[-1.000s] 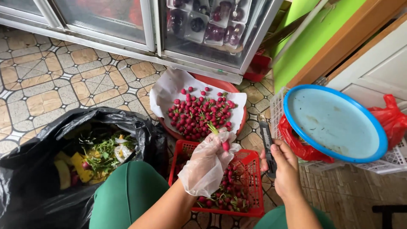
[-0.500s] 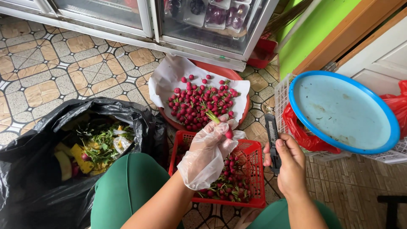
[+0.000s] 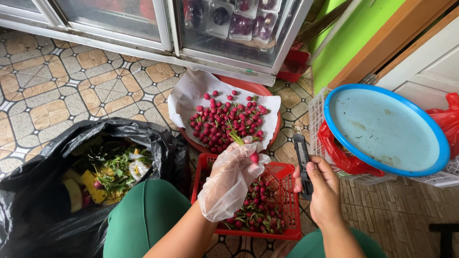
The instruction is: Trimming the stems and roots of radishes using a knife and sorting them into a basket
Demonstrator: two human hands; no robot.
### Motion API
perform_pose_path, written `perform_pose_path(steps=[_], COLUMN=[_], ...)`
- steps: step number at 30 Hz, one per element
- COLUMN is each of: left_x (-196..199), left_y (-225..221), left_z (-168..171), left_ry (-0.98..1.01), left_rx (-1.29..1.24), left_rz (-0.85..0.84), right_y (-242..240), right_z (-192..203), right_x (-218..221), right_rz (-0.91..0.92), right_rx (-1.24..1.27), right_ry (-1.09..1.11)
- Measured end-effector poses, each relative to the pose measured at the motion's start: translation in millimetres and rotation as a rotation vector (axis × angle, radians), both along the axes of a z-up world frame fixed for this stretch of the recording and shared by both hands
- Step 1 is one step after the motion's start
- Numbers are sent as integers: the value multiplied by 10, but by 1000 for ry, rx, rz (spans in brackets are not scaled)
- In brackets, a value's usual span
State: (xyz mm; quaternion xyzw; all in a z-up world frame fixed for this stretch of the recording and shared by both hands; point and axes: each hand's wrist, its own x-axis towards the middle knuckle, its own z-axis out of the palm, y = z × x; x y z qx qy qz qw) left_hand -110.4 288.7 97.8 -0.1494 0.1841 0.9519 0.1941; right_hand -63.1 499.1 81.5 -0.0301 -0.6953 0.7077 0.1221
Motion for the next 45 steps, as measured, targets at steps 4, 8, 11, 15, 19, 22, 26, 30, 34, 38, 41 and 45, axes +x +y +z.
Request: perform_pose_path(steps=[4,8,11,15,19,22,26,30,34,38,41,45], left_x=[60,11,9,21,-96,-13,64,96,146,169,162,129], left_y=[-10,23,60,70,120,67,162,183,142,137,120,127], left_z=[148,43,-22,-22,-293,-386,-367,-339,-157,-96,-105,-112], left_ry=[-65,-80,-36,81,-215,190,137,194,220,195,175,176], left_rx=[-86,-82,-14,27,32,203,-104,-203,-264,-289,-268,-258], left_rz=[22,33,74,100,136,-137,3,8,37,65,70,69], right_y=[12,4,7,2,-12,-5,55,18,20,0,8,-26], right_z=[-46,-56,-65,-38,-25,-70,-189,-145,-162,-132,-133,-46], right_x=[-16,-22,-10,-12,-10,9,-21,-2,4,12,25,64], right_rz=[-11,-17,-4,-8,-9,-14,11,16,23,32,37,55], right_rx=[-23,-31,-30,-16,-21,-12,-18,-24,-12,-12,-1,21], right_ry=[18,3,3,-18,-25,-22,111,113,111,115,112,117])
